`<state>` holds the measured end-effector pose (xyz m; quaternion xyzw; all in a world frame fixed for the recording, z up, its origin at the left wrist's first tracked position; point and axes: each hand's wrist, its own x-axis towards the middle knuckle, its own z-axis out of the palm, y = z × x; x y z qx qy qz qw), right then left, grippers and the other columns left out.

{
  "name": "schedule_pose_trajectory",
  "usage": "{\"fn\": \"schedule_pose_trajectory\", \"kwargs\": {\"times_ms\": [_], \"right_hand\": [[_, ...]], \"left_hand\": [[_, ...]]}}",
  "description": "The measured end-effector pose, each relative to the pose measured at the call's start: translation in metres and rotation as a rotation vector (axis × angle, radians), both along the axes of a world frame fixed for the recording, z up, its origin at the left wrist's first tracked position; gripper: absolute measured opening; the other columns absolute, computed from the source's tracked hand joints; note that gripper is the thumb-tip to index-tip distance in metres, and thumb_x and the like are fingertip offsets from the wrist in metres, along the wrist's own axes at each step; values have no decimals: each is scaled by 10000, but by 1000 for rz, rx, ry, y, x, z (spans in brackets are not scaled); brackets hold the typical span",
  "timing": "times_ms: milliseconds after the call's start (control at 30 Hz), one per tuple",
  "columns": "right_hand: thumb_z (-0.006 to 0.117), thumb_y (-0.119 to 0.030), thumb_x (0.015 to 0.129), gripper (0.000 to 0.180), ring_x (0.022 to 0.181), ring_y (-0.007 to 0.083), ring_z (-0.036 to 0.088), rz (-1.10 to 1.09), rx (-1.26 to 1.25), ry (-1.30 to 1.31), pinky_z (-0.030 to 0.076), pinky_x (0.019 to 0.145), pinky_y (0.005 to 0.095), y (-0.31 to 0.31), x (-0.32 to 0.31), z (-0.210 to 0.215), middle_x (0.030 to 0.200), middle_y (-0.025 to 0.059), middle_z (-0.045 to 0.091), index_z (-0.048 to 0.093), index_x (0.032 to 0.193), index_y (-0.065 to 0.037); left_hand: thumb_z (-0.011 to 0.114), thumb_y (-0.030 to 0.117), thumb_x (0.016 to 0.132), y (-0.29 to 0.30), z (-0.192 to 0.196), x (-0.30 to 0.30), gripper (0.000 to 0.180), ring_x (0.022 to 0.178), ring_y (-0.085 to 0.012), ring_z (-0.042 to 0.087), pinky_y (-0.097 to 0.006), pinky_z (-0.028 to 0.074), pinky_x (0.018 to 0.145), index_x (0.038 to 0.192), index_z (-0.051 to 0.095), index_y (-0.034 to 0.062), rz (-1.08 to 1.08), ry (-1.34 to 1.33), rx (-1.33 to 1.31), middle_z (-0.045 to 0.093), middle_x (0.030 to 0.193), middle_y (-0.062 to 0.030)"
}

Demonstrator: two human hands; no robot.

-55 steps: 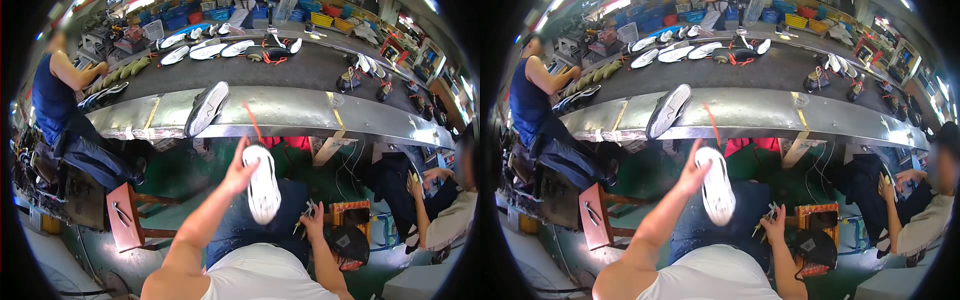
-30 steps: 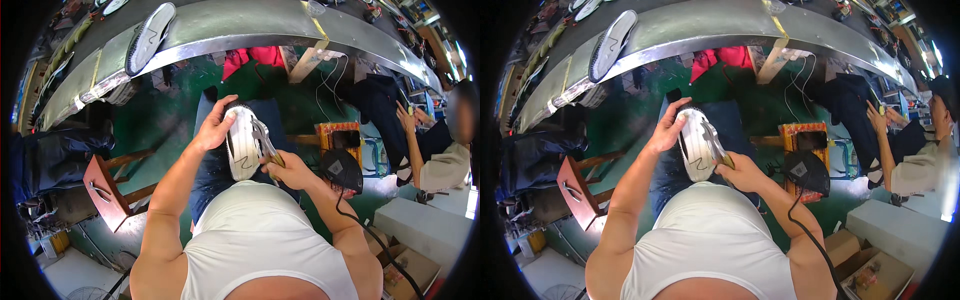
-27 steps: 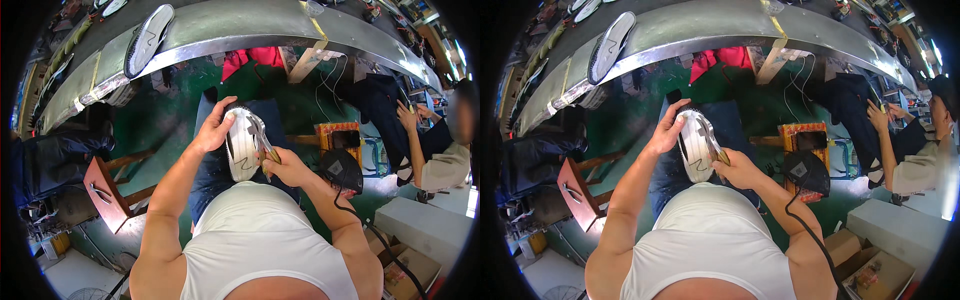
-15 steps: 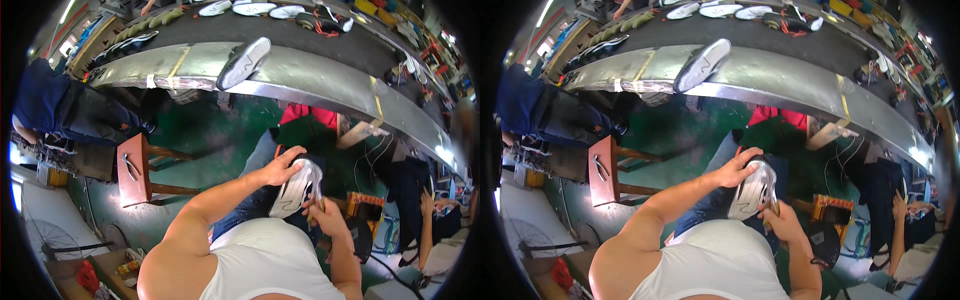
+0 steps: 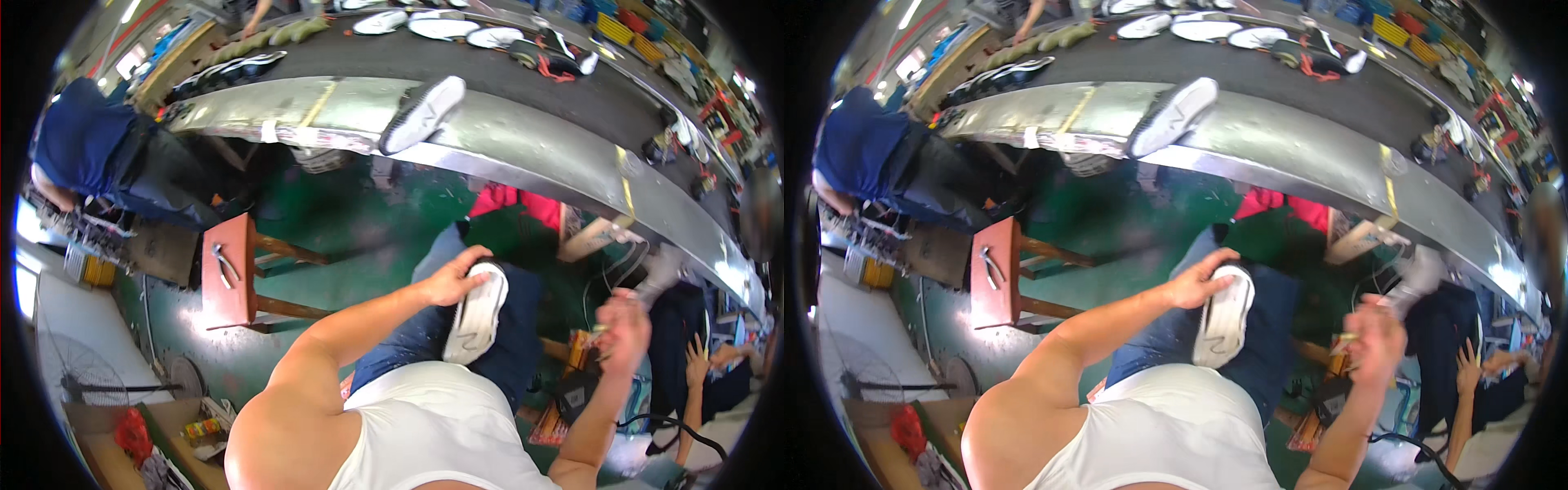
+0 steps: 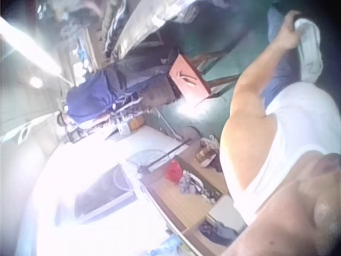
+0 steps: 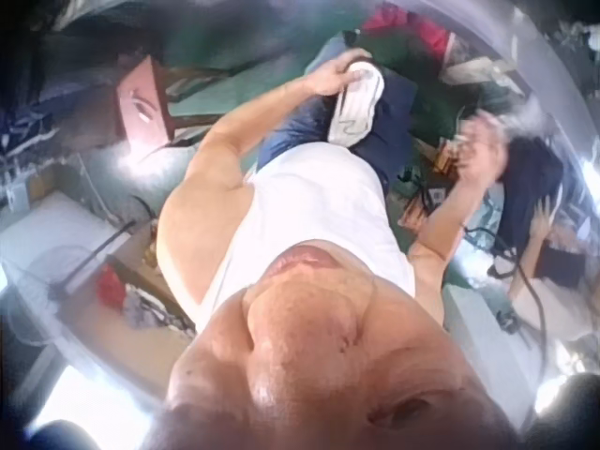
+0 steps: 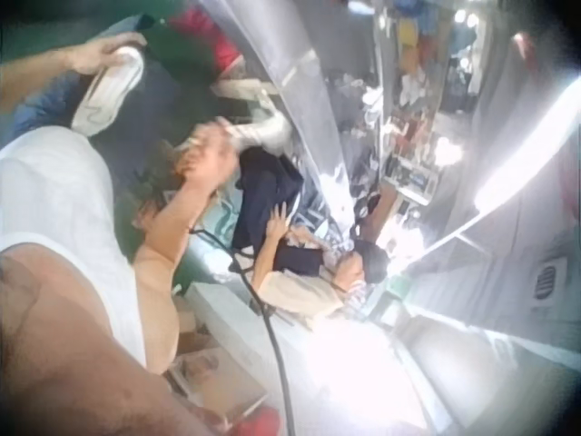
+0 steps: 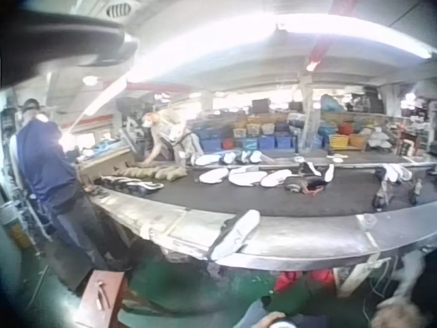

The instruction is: The recorder is assembling and finishing shoes at a factory workstation, using pliers to pull material and tying laces.

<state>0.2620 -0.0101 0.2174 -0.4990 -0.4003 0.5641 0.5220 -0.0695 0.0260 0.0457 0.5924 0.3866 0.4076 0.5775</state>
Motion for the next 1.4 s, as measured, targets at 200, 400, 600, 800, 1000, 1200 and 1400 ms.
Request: {"fn": "schedule_pose_trajectory", "kwargs": {"times_ms": [200,400,600,800,1000,1200,1400], "right_hand": [[598,-160,974,289,781,106,619,640,-360,-62,528,673,261,-41,-73,-87,994,68,674,596,1214,2],[547,-149,996,291,898,111,609,553,-379,-25,514,727,260,-37,-95,-107,1086,68,639,558,1246,-1],[573,-168,974,279,892,107,605,617,-416,26,496,750,245,-38,-83,-102,1069,64,646,563,1209,-18],[539,-209,1004,200,702,128,606,692,-365,-113,507,678,298,-13,-81,-94,798,49,647,593,1017,-16],[586,-180,958,215,684,283,644,558,12,-588,507,678,382,-12,-90,-145,779,159,657,578,987,33],[588,-173,952,217,851,456,631,513,69,-732,498,749,473,-19,-84,-120,856,243,656,566,1001,37],[619,-165,914,218,753,304,669,717,-118,-909,515,702,392,4,-66,-108,836,176,684,552,974,33]], "left_hand": [[489,295,1048,1,12,-4,459,1140,-149,541,-327,417,1031,1446,379,94,72,-75,-43,583,1229,-64],[529,326,1025,-1,20,2,537,1235,-207,492,-330,383,1056,1462,356,65,-11,168,41,510,1350,-122],[564,307,1007,-3,24,4,547,1286,-245,482,-338,365,1086,1463,371,74,-22,189,1,491,1394,-146],[602,211,983,2,20,7,435,1228,-204,524,-317,409,1043,1375,488,61,53,217,-10,540,1331,-100],[607,109,966,17,8,-3,438,1177,-152,529,-299,407,1038,1384,484,69,-7,22,-76,542,1315,-54],[644,98,946,28,19,-4,518,1143,-134,534,-290,412,1024,1428,455,93,-184,-178,-365,591,1218,-33],[680,162,931,32,1,26,415,980,-132,601,-285,492,877,1308,580,20,118,-147,-457,646,1109,-70]]}}
